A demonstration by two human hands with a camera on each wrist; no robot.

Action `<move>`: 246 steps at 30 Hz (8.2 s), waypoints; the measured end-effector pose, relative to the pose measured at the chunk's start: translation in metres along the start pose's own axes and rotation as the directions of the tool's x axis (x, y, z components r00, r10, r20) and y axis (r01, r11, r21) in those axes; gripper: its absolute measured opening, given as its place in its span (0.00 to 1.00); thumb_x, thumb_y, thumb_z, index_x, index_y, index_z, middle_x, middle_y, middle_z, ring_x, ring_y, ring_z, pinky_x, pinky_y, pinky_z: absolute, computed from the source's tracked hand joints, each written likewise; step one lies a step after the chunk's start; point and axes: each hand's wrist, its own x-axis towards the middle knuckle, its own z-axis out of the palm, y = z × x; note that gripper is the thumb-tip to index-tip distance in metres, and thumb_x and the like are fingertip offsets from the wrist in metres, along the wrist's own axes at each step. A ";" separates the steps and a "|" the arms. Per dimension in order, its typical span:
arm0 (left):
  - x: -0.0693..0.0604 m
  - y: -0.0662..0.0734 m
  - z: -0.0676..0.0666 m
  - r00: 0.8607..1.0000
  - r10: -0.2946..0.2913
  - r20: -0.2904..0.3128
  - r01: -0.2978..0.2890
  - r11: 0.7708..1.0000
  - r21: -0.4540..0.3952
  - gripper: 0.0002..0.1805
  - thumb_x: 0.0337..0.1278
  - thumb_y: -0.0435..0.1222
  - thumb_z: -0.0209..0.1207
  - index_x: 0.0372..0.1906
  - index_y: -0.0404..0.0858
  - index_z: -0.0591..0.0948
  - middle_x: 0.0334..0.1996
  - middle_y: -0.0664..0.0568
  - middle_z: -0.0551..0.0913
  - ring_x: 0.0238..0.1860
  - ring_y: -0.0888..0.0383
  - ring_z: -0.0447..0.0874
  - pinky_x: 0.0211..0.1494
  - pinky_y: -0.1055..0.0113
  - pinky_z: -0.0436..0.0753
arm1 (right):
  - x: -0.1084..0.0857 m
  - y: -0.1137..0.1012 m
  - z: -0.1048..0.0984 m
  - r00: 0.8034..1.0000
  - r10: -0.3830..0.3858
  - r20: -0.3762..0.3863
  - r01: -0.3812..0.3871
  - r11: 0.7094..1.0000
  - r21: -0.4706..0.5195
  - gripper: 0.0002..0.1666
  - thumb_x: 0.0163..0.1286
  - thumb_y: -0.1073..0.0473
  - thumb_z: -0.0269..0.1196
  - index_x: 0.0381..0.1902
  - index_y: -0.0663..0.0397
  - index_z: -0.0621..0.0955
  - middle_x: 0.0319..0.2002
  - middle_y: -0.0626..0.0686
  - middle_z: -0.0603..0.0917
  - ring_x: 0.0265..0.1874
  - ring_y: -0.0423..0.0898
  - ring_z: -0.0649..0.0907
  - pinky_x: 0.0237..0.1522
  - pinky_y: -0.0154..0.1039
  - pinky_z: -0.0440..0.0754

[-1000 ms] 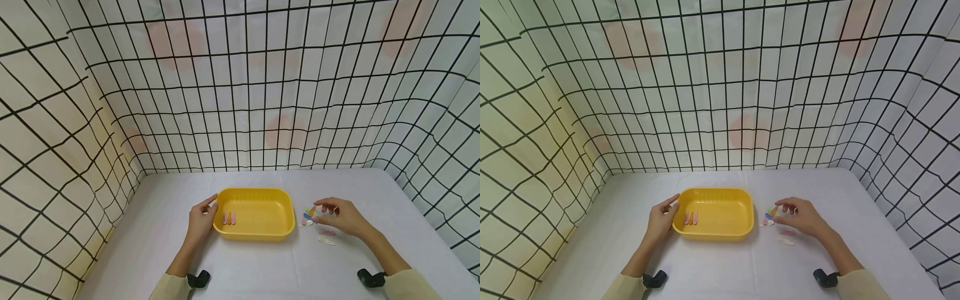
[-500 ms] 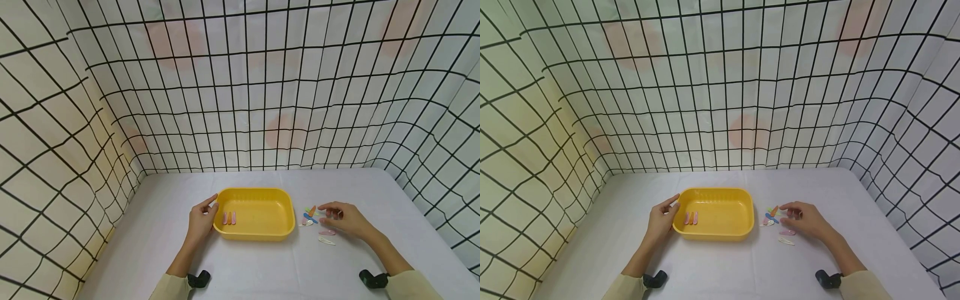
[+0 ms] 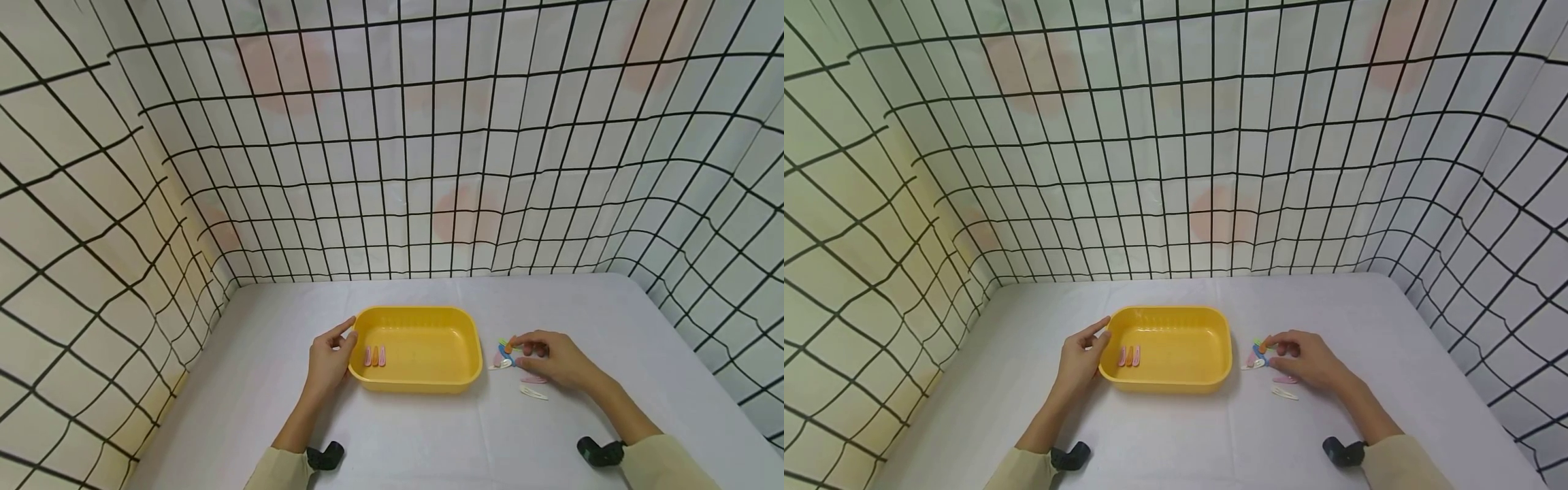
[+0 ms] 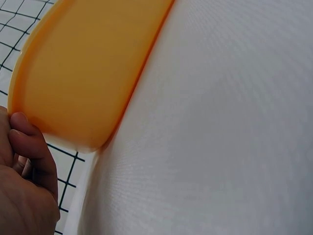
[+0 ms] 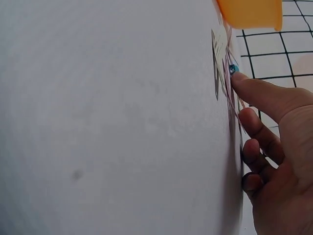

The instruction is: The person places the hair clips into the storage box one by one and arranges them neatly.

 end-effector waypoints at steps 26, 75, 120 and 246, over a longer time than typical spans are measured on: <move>-0.001 0.001 -0.001 1.000 -0.015 0.018 0.015 1.000 -0.002 0.21 0.70 0.43 0.62 0.65 0.53 0.83 0.25 0.49 0.75 0.09 0.58 0.67 0.14 0.72 0.74 | 0.006 -0.011 0.006 0.998 -0.024 0.060 0.025 1.000 -0.015 0.31 0.58 0.46 0.78 0.58 0.47 0.84 0.33 0.45 0.74 0.36 0.40 0.72 0.35 0.31 0.70; -0.002 0.001 0.000 1.000 -0.011 0.020 0.011 1.000 0.004 0.20 0.70 0.44 0.62 0.65 0.53 0.83 0.25 0.49 0.76 0.10 0.58 0.67 0.14 0.72 0.74 | 0.006 -0.041 -0.015 0.997 -0.063 -0.050 0.059 0.995 -0.077 0.24 0.55 0.48 0.79 0.48 0.48 0.86 0.33 0.50 0.77 0.35 0.48 0.75 0.33 0.31 0.71; -0.001 0.002 -0.001 1.000 -0.016 0.016 0.016 1.000 -0.016 0.21 0.69 0.42 0.63 0.65 0.51 0.83 0.25 0.49 0.75 0.09 0.58 0.67 0.14 0.72 0.74 | 0.060 -0.132 0.009 0.976 -0.215 -0.036 0.217 0.972 0.088 0.26 0.56 0.48 0.79 0.49 0.50 0.86 0.34 0.52 0.80 0.34 0.52 0.76 0.33 0.31 0.74; 0.000 0.000 0.000 0.999 0.023 0.022 -0.023 1.000 -0.002 0.20 0.70 0.43 0.62 0.65 0.51 0.83 0.22 0.49 0.76 0.08 0.59 0.67 0.13 0.73 0.72 | 0.092 -0.178 0.094 0.967 -0.105 0.232 0.074 0.988 0.136 0.33 0.54 0.47 0.81 0.54 0.55 0.83 0.33 0.49 0.80 0.33 0.43 0.76 0.35 0.32 0.77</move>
